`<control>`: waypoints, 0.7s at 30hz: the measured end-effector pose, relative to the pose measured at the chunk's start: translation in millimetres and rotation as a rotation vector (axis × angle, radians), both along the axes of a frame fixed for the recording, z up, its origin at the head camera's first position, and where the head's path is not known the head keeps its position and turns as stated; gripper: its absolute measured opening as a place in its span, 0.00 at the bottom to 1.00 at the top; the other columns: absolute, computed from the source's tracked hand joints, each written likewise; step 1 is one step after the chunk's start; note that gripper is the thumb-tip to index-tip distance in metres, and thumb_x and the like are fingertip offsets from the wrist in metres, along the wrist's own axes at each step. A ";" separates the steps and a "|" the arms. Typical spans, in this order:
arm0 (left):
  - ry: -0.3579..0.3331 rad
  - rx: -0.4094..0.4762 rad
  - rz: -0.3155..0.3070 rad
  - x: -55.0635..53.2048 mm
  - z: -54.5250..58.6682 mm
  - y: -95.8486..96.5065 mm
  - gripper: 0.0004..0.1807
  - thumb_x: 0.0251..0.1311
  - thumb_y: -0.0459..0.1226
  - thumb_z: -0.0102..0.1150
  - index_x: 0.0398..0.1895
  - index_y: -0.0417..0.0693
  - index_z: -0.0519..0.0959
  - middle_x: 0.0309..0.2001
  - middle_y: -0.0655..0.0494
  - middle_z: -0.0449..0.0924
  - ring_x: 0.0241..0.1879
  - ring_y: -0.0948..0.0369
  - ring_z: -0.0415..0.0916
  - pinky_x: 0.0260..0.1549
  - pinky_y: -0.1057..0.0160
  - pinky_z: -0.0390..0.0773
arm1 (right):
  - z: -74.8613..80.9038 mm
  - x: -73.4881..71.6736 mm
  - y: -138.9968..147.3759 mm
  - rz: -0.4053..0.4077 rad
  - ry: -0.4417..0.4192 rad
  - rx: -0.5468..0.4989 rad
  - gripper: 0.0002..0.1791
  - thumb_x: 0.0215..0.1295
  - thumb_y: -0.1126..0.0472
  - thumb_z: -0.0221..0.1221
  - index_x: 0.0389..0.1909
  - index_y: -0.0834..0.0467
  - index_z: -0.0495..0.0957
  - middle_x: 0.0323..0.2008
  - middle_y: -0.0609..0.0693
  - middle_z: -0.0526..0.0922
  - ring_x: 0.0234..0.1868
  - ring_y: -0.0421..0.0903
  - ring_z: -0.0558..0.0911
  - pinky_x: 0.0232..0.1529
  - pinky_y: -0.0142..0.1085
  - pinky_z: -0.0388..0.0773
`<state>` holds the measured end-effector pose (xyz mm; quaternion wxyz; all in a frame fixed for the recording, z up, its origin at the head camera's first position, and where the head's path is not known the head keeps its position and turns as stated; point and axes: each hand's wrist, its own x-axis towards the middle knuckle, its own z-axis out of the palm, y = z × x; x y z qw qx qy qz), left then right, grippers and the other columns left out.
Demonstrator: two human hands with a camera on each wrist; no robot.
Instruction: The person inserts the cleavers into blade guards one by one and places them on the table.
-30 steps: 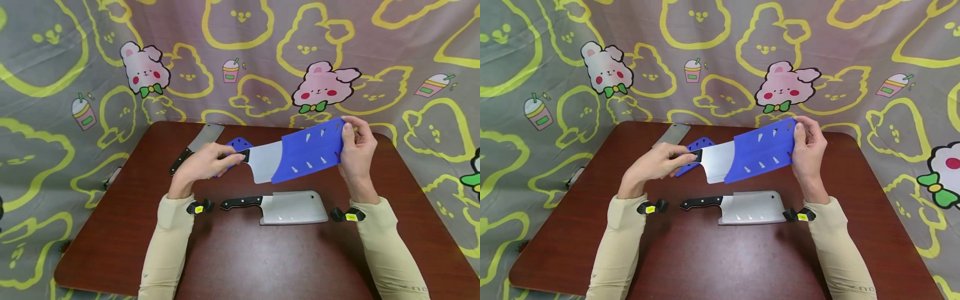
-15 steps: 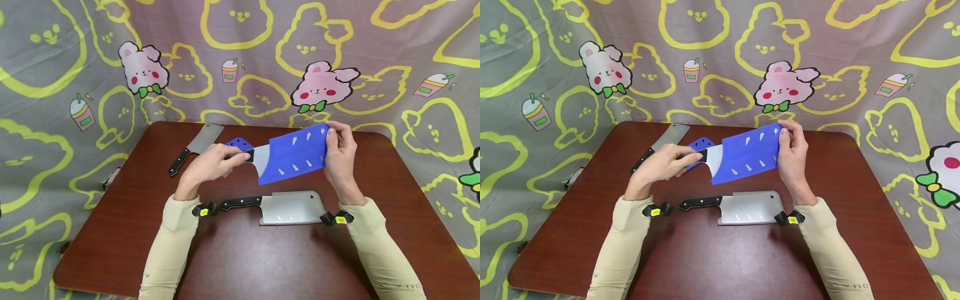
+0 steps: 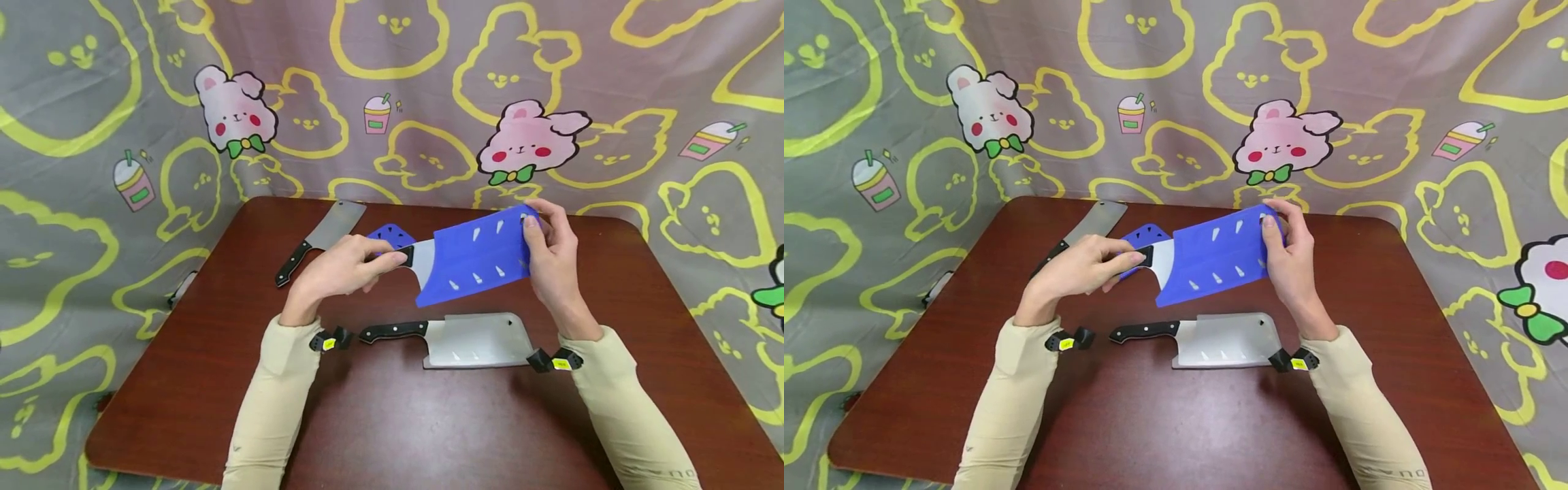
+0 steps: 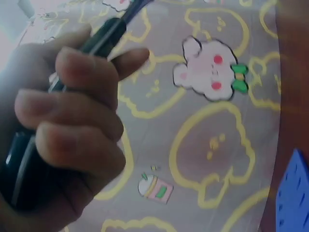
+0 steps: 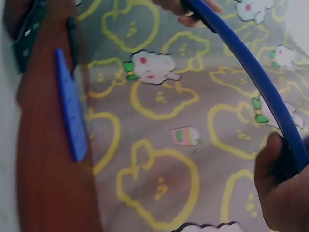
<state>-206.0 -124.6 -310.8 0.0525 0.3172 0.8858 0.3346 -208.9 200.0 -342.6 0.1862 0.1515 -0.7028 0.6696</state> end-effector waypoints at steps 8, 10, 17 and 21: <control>-0.102 -0.120 -0.006 -16.0 -12.7 -5.8 0.19 0.61 0.55 0.63 0.27 0.52 0.73 0.16 0.57 0.73 0.18 0.61 0.73 0.25 0.61 0.68 | -14.6 -8.9 18.0 0.073 -0.201 0.426 0.25 0.75 0.52 0.50 0.69 0.50 0.61 0.48 0.58 0.79 0.36 0.39 0.84 0.31 0.33 0.83; -0.086 -0.145 -0.018 -21.2 -16.1 -3.8 0.19 0.61 0.54 0.63 0.26 0.52 0.72 0.16 0.57 0.74 0.18 0.61 0.74 0.26 0.61 0.68 | -19.3 -12.4 23.8 0.096 -0.239 0.494 0.25 0.75 0.52 0.50 0.69 0.50 0.60 0.50 0.61 0.77 0.37 0.42 0.83 0.33 0.33 0.83; -0.041 -0.212 0.009 -40.2 -34.6 12.9 0.15 0.62 0.53 0.63 0.43 0.54 0.80 0.26 0.58 0.82 0.25 0.63 0.78 0.27 0.62 0.70 | -36.5 -26.7 42.1 0.204 -0.352 0.622 0.29 0.76 0.49 0.48 0.72 0.51 0.53 0.54 0.67 0.70 0.37 0.58 0.80 0.23 0.47 0.82; 0.004 -0.247 0.020 -50.3 -49.4 24.9 0.20 0.62 0.52 0.62 0.49 0.49 0.80 0.31 0.58 0.79 0.27 0.63 0.71 0.27 0.64 0.68 | -46.2 -32.8 48.3 0.185 -0.402 0.685 0.31 0.75 0.50 0.50 0.72 0.51 0.51 0.53 0.66 0.69 0.33 0.55 0.79 0.21 0.46 0.80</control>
